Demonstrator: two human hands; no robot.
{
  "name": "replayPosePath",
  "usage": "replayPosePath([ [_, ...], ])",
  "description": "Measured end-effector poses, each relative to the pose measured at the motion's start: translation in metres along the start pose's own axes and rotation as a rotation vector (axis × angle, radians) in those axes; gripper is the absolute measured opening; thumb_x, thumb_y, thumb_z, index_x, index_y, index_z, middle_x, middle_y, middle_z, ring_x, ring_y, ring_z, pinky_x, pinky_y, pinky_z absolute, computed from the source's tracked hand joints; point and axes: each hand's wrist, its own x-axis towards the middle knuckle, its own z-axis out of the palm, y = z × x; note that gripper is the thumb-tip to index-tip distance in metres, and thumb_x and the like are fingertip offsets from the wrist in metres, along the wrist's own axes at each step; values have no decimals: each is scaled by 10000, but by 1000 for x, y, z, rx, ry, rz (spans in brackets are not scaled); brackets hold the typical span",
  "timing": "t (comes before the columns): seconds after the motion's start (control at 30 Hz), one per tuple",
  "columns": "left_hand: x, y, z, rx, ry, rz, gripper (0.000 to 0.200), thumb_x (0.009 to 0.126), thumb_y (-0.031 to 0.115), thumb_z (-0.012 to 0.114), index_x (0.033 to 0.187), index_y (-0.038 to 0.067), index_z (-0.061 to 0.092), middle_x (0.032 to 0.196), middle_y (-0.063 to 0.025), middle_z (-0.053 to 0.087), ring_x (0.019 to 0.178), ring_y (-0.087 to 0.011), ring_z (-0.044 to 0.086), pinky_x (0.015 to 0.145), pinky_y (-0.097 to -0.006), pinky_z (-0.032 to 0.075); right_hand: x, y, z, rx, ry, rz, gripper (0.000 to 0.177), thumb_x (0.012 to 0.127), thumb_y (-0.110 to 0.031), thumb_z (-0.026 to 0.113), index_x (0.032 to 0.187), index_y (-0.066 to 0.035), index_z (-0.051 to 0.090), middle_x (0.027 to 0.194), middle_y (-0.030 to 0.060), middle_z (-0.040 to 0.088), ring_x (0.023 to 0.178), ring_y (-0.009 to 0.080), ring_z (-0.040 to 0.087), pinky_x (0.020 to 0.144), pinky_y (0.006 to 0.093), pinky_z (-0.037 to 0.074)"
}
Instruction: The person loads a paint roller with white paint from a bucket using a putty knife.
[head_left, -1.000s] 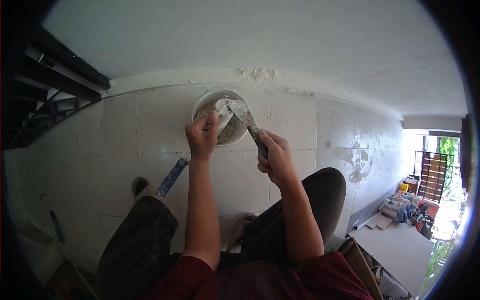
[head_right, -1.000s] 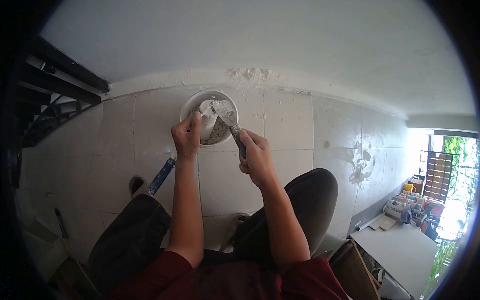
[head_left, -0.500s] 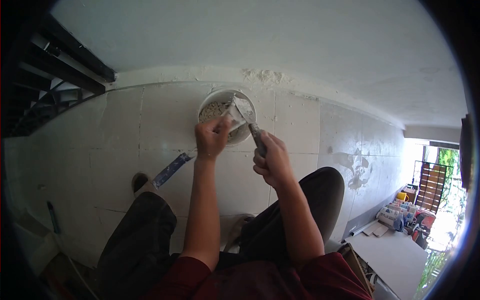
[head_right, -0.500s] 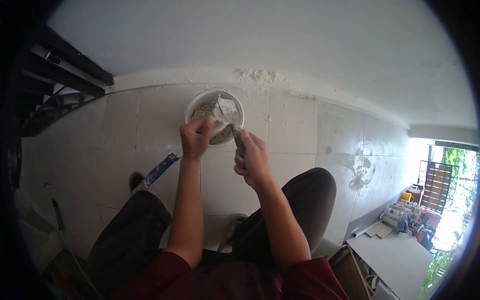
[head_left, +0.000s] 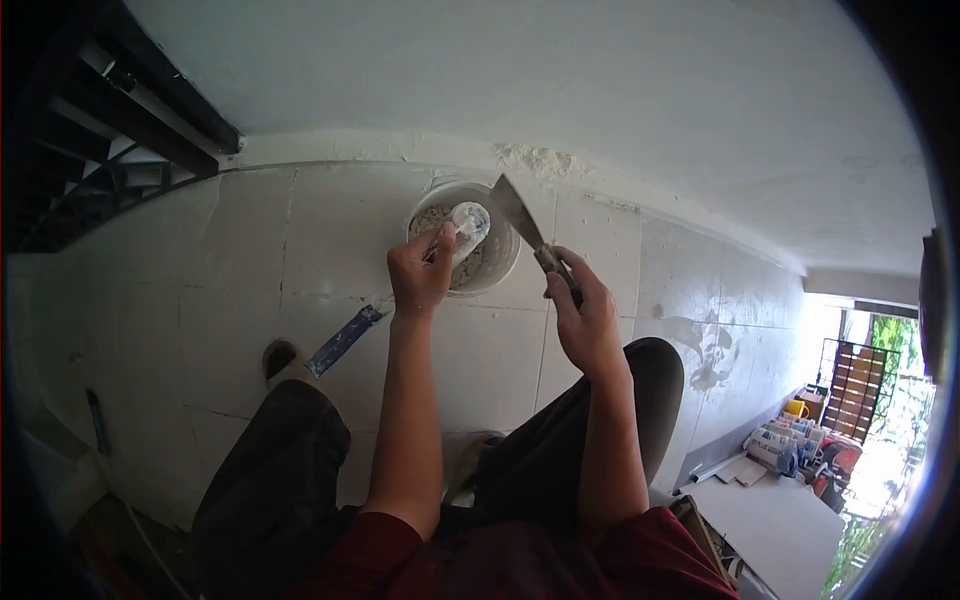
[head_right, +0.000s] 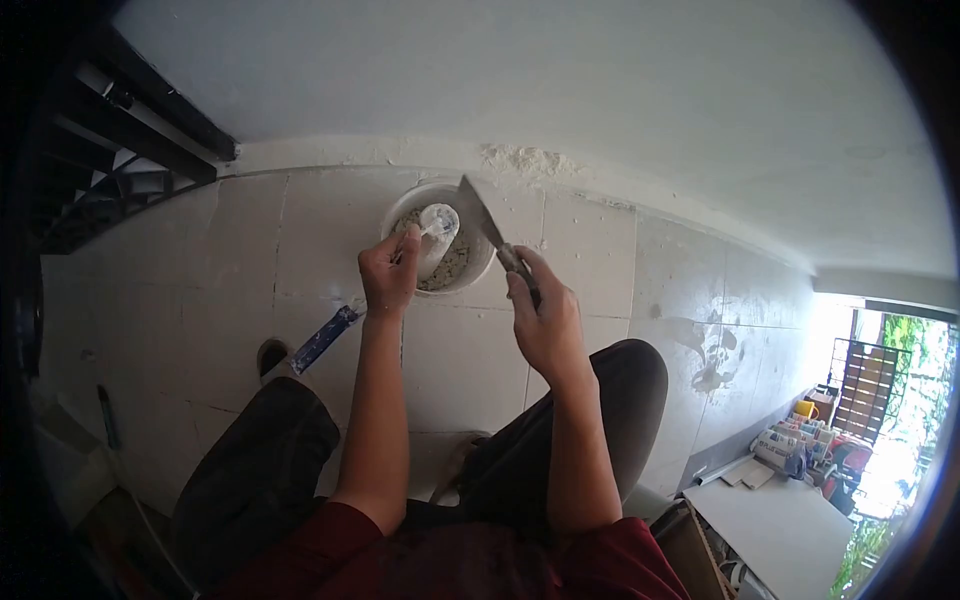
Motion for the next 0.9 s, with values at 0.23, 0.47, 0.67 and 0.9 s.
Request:
replayPosePath([
  [0.23,1,-5,0,50,-30,24,367,992,288,655,791,-16,701,530,-121,527,475,-130,466,484,-337,398,-11,-12,21,-355,-71,-90,401,1006,-178,599,1404,-146,634,959,213,683,913,412,688,809,494,532],
  [0.47,3,0,6,4,65,51,393,1013,286,629,783,-28,679,556,-148,545,478,-184,488,512,-352,420,-6,-13,41,-559,-36,-62,454,994,-184,628,1444,-240,611,894,166,649,859,366,684,778,477,529],
  [0.67,4,-2,2,56,48,12,428,1031,299,612,768,-36,659,551,-141,525,496,-153,450,511,-354,408,-4,-8,46,-646,-27,-89,543,996,-106,577,1503,-297,543,977,165,635,887,353,681,776,470,551],
  [0.9,0,-11,0,-4,98,-29,460,1038,299,612,725,-39,609,530,-86,428,540,-95,370,493,-342,353,-10,-13,59,-716,37,-86,574,978,-95,583,1504,-323,542,993,169,624,903,341,662,763,470,544],
])
